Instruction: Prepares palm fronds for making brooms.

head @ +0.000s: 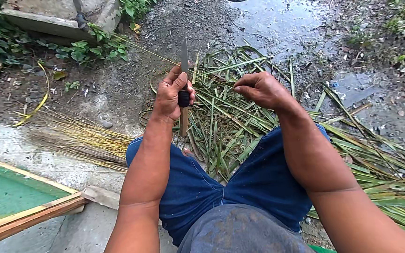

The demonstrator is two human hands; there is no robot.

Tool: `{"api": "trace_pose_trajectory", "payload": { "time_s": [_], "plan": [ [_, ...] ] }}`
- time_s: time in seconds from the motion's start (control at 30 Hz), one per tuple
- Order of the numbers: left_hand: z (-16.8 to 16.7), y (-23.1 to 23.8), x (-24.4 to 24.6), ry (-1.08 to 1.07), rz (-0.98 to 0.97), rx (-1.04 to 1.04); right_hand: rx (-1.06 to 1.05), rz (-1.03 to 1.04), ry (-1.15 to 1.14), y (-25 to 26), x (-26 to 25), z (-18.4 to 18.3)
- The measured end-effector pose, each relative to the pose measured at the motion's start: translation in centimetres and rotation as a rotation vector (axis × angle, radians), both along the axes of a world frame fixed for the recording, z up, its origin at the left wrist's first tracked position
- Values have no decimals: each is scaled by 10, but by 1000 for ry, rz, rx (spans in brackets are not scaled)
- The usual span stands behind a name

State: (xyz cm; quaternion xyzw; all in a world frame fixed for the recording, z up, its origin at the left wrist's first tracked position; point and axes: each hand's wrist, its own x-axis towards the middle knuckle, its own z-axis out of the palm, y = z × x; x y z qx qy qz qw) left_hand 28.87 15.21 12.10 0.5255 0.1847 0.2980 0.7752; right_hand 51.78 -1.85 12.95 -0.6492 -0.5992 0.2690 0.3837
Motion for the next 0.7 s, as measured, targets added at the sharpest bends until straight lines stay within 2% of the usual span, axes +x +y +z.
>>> {"api": "trace_pose_trajectory", "payload": {
  "time_s": [0.27, 0.4, 0.57, 0.7],
  "plan": [
    [-4, -13, 7, 97, -50, 19, -15, 23, -3, 2, -2, 0],
    [0, 0, 3, 54, 19, 25, 0, 24, 2, 1, -3, 1],
    [2, -3, 3, 79, 10, 31, 45, 18, -4, 1, -2, 0],
    [7, 8, -5, 59, 99, 39, 104, 4, -9, -1, -2, 0]
  ]
}}
